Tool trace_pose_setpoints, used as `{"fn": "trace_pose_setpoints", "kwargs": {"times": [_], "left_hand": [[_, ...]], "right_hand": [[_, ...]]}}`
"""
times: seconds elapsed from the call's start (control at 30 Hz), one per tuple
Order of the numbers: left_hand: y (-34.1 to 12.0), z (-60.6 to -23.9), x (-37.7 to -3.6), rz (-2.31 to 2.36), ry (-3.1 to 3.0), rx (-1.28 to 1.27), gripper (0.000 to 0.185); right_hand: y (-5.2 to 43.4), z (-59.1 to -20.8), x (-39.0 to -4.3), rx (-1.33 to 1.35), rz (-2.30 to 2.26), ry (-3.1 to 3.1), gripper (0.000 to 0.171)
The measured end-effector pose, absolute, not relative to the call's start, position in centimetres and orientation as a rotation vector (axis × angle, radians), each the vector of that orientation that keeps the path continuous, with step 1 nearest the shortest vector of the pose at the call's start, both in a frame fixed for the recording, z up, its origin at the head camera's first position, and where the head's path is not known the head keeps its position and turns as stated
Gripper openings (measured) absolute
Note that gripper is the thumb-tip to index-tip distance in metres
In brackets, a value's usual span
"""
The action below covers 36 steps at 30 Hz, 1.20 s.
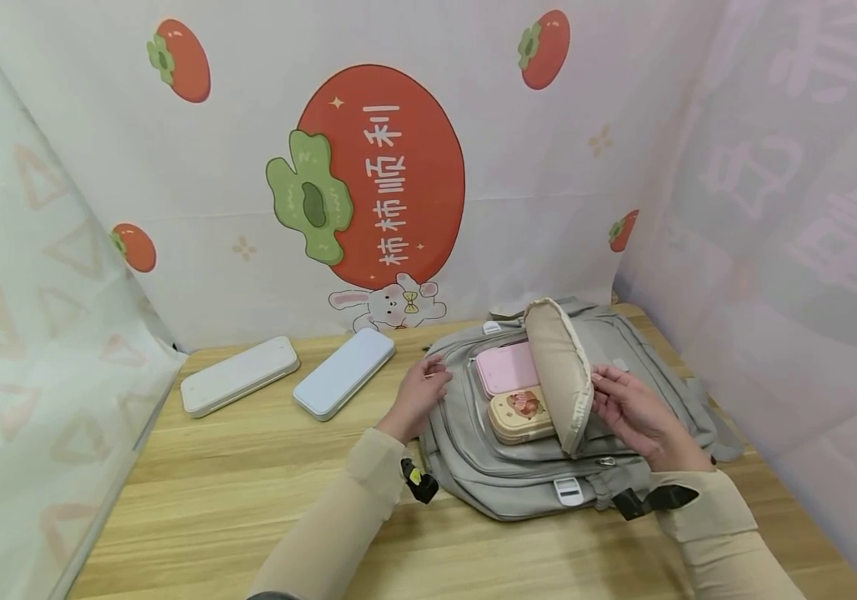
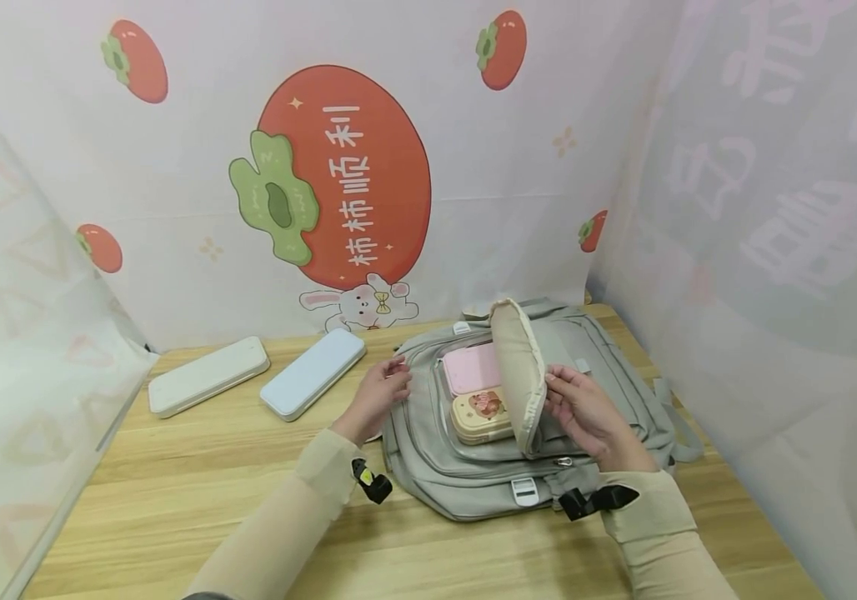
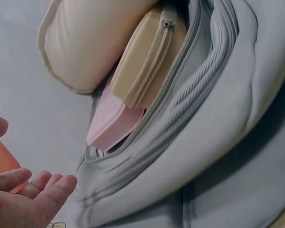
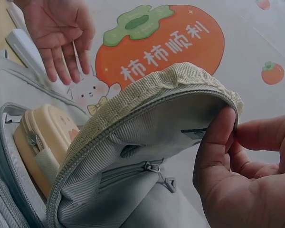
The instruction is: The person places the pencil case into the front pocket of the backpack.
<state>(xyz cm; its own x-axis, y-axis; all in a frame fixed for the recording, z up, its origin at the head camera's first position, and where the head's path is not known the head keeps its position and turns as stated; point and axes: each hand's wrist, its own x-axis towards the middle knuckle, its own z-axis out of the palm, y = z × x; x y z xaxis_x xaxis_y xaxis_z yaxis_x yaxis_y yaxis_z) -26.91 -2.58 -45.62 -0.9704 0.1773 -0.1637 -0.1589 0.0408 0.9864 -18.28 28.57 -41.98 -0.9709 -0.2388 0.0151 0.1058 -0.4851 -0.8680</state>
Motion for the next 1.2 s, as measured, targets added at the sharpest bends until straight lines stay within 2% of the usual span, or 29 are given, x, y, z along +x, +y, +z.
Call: {"fn": "trace_pose_setpoints", "kwargs": {"times": [0.37, 1.2], "left_hand": [[-6.2, -45.8, -27.5, 2.17, 2.028, -0.054, 0.045], [-14.6, -44.5, -28.9, 2.172, 2.086, -0.192, 0.055]], "right_hand": [[28.7, -42.1, -18.2, -0.235, -2.546, 1.459, 0.025], [28.5, -41.9, -18.1, -0.25, -2.538, 1.42, 0.023]]}}
